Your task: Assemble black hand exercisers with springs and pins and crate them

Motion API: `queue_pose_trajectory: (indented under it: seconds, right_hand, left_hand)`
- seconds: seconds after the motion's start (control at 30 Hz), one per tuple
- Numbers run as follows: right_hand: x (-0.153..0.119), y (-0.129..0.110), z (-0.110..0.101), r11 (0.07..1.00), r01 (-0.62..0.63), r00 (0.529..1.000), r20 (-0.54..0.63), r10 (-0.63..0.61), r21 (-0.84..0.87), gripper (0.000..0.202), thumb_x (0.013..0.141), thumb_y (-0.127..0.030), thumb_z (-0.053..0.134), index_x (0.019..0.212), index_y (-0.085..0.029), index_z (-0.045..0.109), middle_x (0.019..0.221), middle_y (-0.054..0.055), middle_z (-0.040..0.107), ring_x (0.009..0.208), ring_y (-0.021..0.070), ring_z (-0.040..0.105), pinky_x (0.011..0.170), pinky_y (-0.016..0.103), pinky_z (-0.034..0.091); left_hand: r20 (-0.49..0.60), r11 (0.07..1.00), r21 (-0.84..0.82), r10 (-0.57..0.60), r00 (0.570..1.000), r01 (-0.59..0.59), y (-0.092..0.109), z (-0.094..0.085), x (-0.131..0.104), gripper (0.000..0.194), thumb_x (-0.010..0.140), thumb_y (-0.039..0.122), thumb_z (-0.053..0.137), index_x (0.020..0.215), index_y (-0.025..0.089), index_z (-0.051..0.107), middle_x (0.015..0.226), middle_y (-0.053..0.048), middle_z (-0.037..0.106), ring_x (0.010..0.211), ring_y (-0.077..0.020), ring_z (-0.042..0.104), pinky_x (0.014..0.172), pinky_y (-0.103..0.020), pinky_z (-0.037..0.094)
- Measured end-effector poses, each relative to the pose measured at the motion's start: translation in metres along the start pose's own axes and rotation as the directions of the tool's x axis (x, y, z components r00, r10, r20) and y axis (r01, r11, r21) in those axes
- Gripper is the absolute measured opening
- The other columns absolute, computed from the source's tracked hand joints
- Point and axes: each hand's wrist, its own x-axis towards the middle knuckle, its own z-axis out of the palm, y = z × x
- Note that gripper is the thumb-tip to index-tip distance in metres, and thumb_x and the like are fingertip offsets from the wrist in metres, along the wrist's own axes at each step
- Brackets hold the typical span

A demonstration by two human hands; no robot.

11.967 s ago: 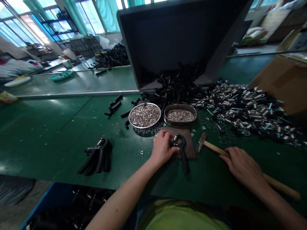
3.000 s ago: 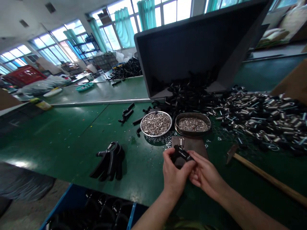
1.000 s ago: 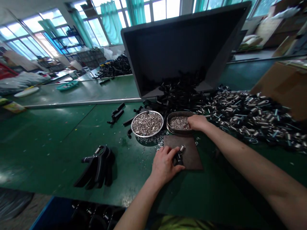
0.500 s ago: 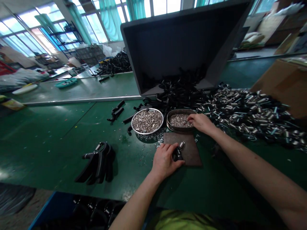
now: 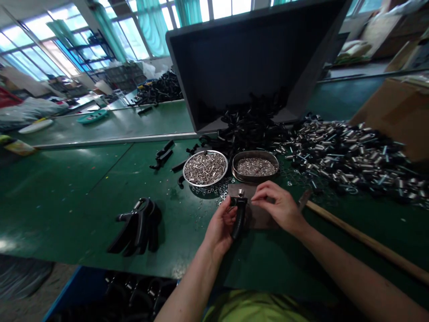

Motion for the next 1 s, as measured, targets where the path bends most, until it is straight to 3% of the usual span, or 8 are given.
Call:
queue_pose_trajectory:
  seconds: [0.23,0.33,0.43,0.53,0.7,0.77,0.9,1.0]
  right_hand:
    - [-0.004,0.006,0.007,1.0,0.018,0.998,0.054,-0.017,-0.013,0.008,0.079,-0.022,0.063,0.072,-0.021,0.067,0.082,0.003,0.061,0.08,0.0173,0.06,0.073,0.031,0.047]
    - [-0.003,0.009,0.005,1.0,0.009,0.997,0.082,-0.008,-0.013,0.009,0.08,-0.021,0.062,0.071,-0.02,0.063,0.079,0.002,0.061,0.077,0.0167,0.059,0.071,0.03,0.046]
    - [-0.003,0.02,-0.003,0.992,0.075,0.99,0.126,-0.062,-0.101,0.005,0.082,-0.022,0.059,0.078,-0.02,0.059,0.079,0.002,0.062,0.074,0.016,0.058,0.067,0.028,0.046]
    - [-0.006,0.038,-0.012,0.871,0.344,0.933,0.229,-0.276,-0.35,0.012,0.088,-0.024,0.051,0.08,-0.019,0.06,0.077,0.004,0.064,0.072,0.0164,0.056,0.065,0.029,0.041]
    - [-0.016,0.057,-0.02,0.571,0.603,0.796,0.466,-0.386,-0.557,0.028,0.094,-0.02,0.039,0.079,-0.02,0.063,0.067,0.004,0.062,0.063,0.0156,0.051,0.058,0.03,0.031]
    - [-0.02,0.056,-0.024,0.561,0.598,0.798,0.492,-0.349,-0.573,0.028,0.095,-0.025,0.04,0.082,-0.02,0.064,0.068,0.004,0.063,0.064,0.0162,0.052,0.058,0.03,0.032]
    - [-0.036,0.053,-0.052,0.628,0.394,0.914,0.357,-0.191,-0.671,0.023,0.093,-0.032,0.043,0.095,-0.02,0.063,0.089,0.009,0.066,0.082,0.0215,0.057,0.067,0.033,0.039]
    - [-0.063,0.064,-0.089,0.567,0.132,0.988,0.152,-0.011,-0.813,0.031,0.089,-0.045,0.045,0.101,-0.019,0.059,0.099,0.015,0.063,0.089,0.0288,0.056,0.071,0.04,0.042]
  left_hand:
    - [0.069,1.0,-0.007,-0.024,0.997,0.025,-0.005,0.002,0.002,0.036,0.078,0.045,0.063,0.091,0.012,0.064,0.069,-0.004,0.065,0.056,-0.0125,0.062,0.062,-0.024,0.051]
    - [0.037,0.993,0.117,0.013,0.999,-0.017,-0.005,0.0,0.003,0.043,0.072,0.047,0.068,0.099,0.013,0.065,0.073,-0.004,0.067,0.06,-0.0124,0.062,0.06,-0.022,0.049]
    - [0.134,0.92,0.354,0.127,0.983,-0.167,0.001,0.0,0.006,0.053,0.067,0.04,0.074,0.112,0.015,0.063,0.094,-0.006,0.069,0.081,-0.0164,0.064,0.076,-0.025,0.048]
    - [0.293,0.68,0.652,0.183,0.939,-0.336,0.006,0.003,0.011,0.062,0.063,0.034,0.078,0.119,0.016,0.06,0.112,-0.009,0.066,0.103,-0.0231,0.059,0.093,-0.033,0.043]
    - [0.529,-0.192,0.848,0.234,0.816,-0.494,-0.006,0.001,0.015,0.067,0.064,0.046,0.076,0.123,0.021,0.056,0.111,-0.009,0.065,0.103,-0.0279,0.054,0.095,-0.044,0.04]
    - [0.594,-0.404,0.774,0.199,0.779,-0.487,-0.014,-0.002,0.014,0.065,0.068,0.047,0.072,0.125,0.021,0.053,0.108,-0.008,0.065,0.1,-0.0275,0.052,0.092,-0.044,0.04]
    - [0.599,-0.484,0.76,0.262,0.756,-0.434,-0.025,-0.006,0.011,0.064,0.066,0.049,0.074,0.119,0.021,0.052,0.108,-0.007,0.062,0.099,-0.026,0.052,0.089,-0.041,0.042]
    - [0.538,-0.484,0.803,0.335,0.773,-0.349,-0.026,-0.004,0.012,0.059,0.059,0.048,0.078,0.106,0.019,0.056,0.103,-0.007,0.061,0.097,-0.0259,0.052,0.084,-0.039,0.044]
